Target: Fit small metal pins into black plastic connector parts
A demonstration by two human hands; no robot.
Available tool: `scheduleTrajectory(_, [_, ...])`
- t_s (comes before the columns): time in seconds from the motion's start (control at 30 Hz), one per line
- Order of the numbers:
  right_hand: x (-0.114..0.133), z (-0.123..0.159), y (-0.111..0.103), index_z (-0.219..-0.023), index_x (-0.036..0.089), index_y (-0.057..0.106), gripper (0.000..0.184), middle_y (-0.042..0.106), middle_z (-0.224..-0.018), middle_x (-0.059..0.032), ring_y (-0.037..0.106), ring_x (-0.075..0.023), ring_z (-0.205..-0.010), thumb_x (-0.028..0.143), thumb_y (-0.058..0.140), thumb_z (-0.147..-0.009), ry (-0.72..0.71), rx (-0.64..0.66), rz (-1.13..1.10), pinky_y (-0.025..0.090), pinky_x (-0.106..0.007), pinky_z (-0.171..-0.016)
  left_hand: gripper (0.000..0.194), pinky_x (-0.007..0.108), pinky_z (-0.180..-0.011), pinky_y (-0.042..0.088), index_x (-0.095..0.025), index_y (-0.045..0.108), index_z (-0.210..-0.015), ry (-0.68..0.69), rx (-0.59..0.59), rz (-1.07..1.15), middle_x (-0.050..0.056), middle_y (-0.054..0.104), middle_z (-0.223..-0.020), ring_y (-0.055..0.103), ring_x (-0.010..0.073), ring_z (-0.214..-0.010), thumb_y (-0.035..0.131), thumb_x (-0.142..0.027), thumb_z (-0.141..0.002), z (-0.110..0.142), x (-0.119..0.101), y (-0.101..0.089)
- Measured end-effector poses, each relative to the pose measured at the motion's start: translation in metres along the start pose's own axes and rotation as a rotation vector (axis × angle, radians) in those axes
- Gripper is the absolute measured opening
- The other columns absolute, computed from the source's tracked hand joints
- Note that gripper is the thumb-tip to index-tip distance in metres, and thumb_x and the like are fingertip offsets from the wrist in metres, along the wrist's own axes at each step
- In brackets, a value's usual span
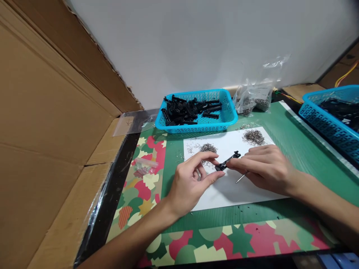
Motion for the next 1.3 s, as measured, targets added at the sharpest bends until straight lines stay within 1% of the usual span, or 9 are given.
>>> scheduleTrajectory(0.2, [-0.004,-0.001,-0.002,-0.110,0.018,0.070,0.014,0.068,-0.073,-0.0002,0.058,-0.0136,-0.059,0.012,0.058,-0.105,0.120,-0.002,-0.134,0.041,-0.029,-0.058,0.015,0.022,-0.053,0.044,-0.015,0.082,-0.106,0.138,-0.052,-0.232,-0.002,0.073,-0.073,0.053,0.0094,-0.055,0.084,-0.020,-0.092,0.005,-0.002,0.000])
scheduleTrajectory(0.33, [-0.009,-0.006,-0.013,-0.125,0.018,0.071,0.028,0.067,-0.094,-0.0064,0.064,-0.0177,-0.080,0.019,0.046,-0.111,0.297,-0.077,-0.276,0.049,-0.031,-0.072,0.016,0.024,-0.054,0.046,-0.016,0.082,-0.106,0.158,-0.009,-0.276,-0.001,0.078,-0.078,0.056,0.0101,-0.054,0.084,-0.016,-0.090,0.007,0.001,0.005])
scheduleTrajectory(0.43, [-0.015,-0.005,-0.011,-0.126,0.021,0.073,0.037,0.064,-0.107,-0.0094,0.064,-0.0229,-0.099,0.029,0.040,-0.114,0.390,-0.034,-0.306,0.050,-0.037,-0.085,0.018,0.024,-0.055,0.047,-0.017,0.082,-0.108,0.200,0.039,-0.317,0.000,0.083,-0.088,0.059,0.0098,-0.054,0.082,-0.015,-0.090,0.009,0.002,0.010])
scheduleTrajectory(0.63, [-0.023,0.000,-0.001,-0.090,0.022,0.074,0.040,0.070,-0.078,-0.0022,0.062,-0.0187,-0.074,0.039,0.047,-0.114,0.524,0.075,-0.363,0.046,-0.036,-0.075,0.012,0.026,-0.052,0.045,-0.015,0.082,-0.102,0.277,0.080,-0.394,0.001,0.084,-0.087,0.067,0.0129,-0.056,0.082,-0.019,-0.091,0.010,0.002,0.015])
scheduleTrajectory(0.73, [-0.022,-0.003,0.000,-0.087,0.022,0.076,0.034,0.075,-0.083,-0.0030,0.067,-0.0179,-0.076,0.040,0.059,-0.109,0.651,0.115,-0.561,0.049,-0.032,-0.072,0.011,0.027,-0.053,0.047,-0.015,0.081,-0.103,0.311,0.071,-0.417,0.000,0.085,-0.088,0.070,0.0135,-0.058,0.081,-0.019,-0.092,0.010,0.002,0.016])
scheduleTrajectory(0.83, [-0.020,-0.006,0.001,-0.095,0.022,0.079,0.023,0.077,-0.091,-0.0048,0.070,-0.0183,-0.080,0.040,0.068,-0.105,0.750,0.164,-0.758,0.053,-0.030,-0.072,0.013,0.027,-0.056,0.052,-0.016,0.081,-0.104,0.343,0.039,-0.447,0.000,0.085,-0.089,0.076,0.0155,-0.064,0.081,-0.019,-0.092,0.012,0.002,0.017])
scheduleTrajectory(0.97, [-0.019,-0.004,0.004,-0.104,0.022,0.076,0.017,0.074,-0.095,-0.0048,0.070,-0.0176,-0.085,0.038,0.069,-0.105,0.782,0.167,-0.839,0.055,-0.028,-0.077,0.013,0.027,-0.059,0.055,-0.016,0.081,-0.105,0.361,0.016,-0.472,0.000,0.086,-0.091,0.081,0.0178,-0.073,0.081,-0.020,-0.093,0.013,0.002,0.019])
scheduleTrajectory(1.13, [-0.013,0.002,0.007,-0.108,0.025,0.070,0.013,0.068,-0.104,-0.0039,0.068,-0.0179,-0.092,0.037,0.068,-0.106,0.760,0.169,-0.777,0.055,-0.030,-0.081,0.012,0.027,-0.059,0.054,-0.017,0.080,-0.107,0.368,0.046,-0.508,-0.001,0.086,-0.090,0.081,0.0173,-0.076,0.078,-0.021,-0.095,0.014,0.000,0.020])
scheduleTrajectory(1.3, [-0.004,-0.004,0.007,-0.103,0.025,0.071,0.015,0.072,-0.101,-0.0030,0.066,-0.0183,-0.091,0.034,0.061,-0.109,0.650,0.371,-0.654,0.051,-0.030,-0.082,0.011,0.028,-0.054,0.049,-0.017,0.080,-0.105,0.364,0.068,-0.549,-0.001,0.085,-0.088,0.080,0.0169,-0.073,0.074,-0.022,-0.098,0.015,-0.001,0.022])
Point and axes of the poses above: each hand's wrist, its own z-axis away from the middle knuckle, its own y-axis out of the palm, x = y × z, the point moved 4 cm from there along -z, towards the middle knuckle
